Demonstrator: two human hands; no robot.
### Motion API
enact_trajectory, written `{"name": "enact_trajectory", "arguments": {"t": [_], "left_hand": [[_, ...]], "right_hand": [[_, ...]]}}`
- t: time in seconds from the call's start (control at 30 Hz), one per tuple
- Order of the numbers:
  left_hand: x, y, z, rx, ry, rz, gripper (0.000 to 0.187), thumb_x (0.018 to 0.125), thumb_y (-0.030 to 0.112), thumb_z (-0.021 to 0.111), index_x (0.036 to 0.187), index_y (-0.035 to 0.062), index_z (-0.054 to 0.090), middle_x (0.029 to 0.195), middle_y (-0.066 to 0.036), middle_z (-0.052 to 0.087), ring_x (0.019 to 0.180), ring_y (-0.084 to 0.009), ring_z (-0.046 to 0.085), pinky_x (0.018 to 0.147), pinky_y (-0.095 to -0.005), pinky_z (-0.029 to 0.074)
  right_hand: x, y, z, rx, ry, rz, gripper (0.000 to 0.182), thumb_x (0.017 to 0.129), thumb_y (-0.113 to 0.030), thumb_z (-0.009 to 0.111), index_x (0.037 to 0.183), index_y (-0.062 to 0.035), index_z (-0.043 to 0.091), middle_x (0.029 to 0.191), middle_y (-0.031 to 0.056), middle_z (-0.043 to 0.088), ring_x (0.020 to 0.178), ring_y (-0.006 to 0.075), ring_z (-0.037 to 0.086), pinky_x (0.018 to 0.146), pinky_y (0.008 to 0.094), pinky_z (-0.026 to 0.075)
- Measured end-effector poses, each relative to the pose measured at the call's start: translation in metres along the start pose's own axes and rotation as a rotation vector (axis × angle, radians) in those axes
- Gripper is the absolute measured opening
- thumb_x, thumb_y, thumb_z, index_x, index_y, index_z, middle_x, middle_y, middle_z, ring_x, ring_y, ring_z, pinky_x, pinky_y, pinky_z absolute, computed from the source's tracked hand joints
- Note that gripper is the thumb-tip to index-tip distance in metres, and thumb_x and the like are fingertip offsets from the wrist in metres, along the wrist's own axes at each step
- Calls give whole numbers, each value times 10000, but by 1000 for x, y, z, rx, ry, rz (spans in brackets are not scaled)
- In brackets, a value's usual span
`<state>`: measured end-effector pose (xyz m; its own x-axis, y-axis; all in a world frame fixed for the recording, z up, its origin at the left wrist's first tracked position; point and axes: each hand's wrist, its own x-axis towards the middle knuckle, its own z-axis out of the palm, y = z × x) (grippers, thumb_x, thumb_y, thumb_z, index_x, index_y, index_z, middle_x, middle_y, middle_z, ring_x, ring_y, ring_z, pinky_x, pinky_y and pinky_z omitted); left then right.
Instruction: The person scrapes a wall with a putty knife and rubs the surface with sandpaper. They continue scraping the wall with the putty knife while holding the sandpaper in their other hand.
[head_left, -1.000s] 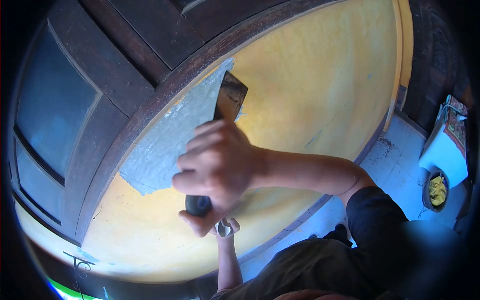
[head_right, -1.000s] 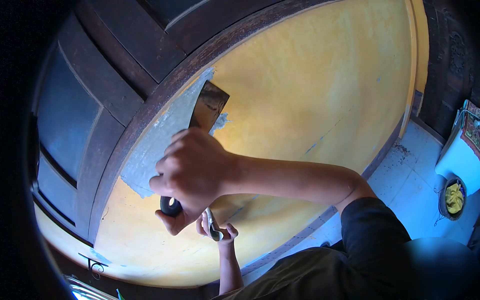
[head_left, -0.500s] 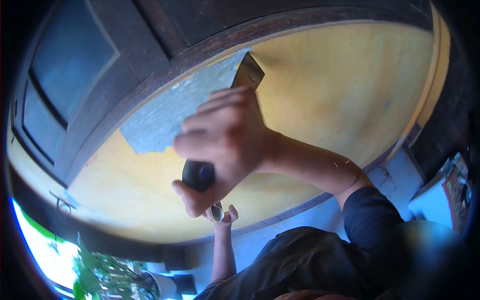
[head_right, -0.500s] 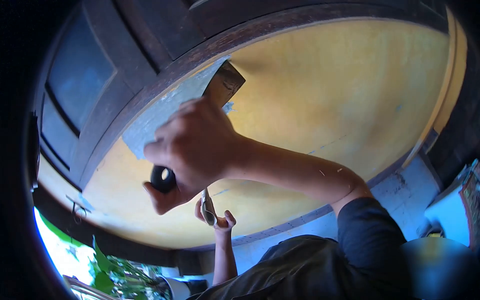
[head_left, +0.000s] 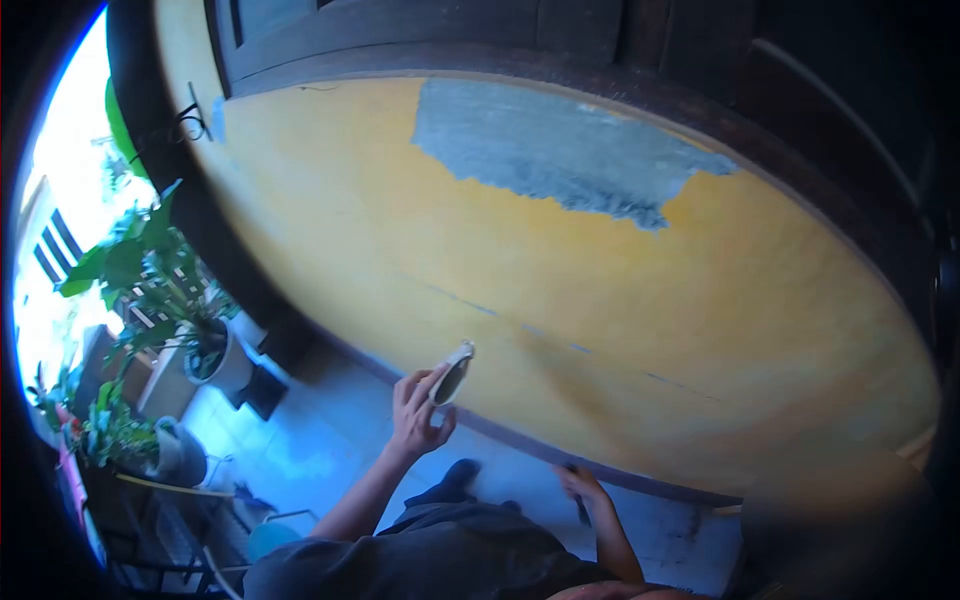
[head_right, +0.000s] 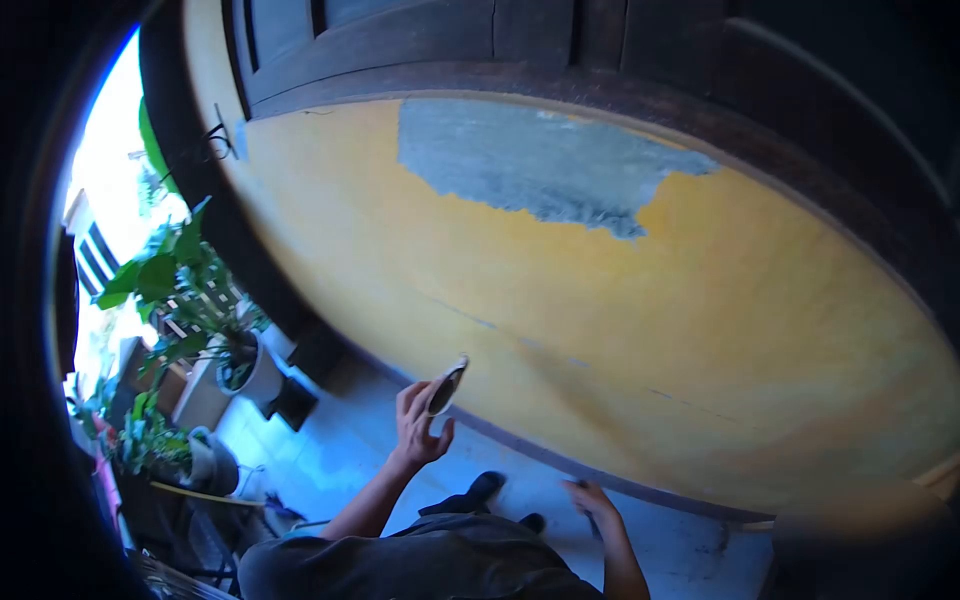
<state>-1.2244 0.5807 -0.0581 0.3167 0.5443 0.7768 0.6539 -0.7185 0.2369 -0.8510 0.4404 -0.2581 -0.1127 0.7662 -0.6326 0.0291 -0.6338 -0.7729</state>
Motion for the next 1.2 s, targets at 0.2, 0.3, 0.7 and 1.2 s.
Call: {"name": "enact_trajectory", "arguments": {"t": [0.2, 0.3, 0.7, 1.2], "left_hand": [[-15, -7, -18, 32, -219, 38, 608, 728, 110, 799, 1313, 32, 656, 1486, -131, 614, 1233, -376, 603, 1029, -505, 495], [-12, 0, -27, -15, -180, 9, 613, 740, 96, 796, 1331, 35, 645, 1507, -117, 603, 1229, -376, 603, 1013, -502, 496], [6, -23, -29, -314, -78, 248, 574, 754, 96, 767, 1316, 46, 663, 1498, -114, 614, 1195, -376, 623, 994, -488, 504], [-150, -205, -174, -246, -145, -171, 553, 832, 71, 702, 1367, -36, 615, 1353, -222, 623, 1209, -442, 542, 1048, -535, 437]], "right_hand": [[-79, 360, -76, 174, 572, 672, 398, 969, -454, 688, 755, -134, 590, 625, 34, 574, 497, 218, 571, 443, 416, 442], [-129, 417, -81, 152, 439, 743, 365, 951, -435, 674, 787, -112, 627, 666, 87, 653, 536, 287, 678, 460, 468, 534], [18, 139, 9, 159, 1120, -49, 435, 921, -378, 729, 862, 54, 713, 818, 227, 748, 801, 397, 747, 737, 521, 574], [-18, 273, 282, -491, 584, 275, 484, 858, -496, 741, 839, -13, 736, 721, 124, 716, 651, 269, 715, 603, 441, 576]]}}
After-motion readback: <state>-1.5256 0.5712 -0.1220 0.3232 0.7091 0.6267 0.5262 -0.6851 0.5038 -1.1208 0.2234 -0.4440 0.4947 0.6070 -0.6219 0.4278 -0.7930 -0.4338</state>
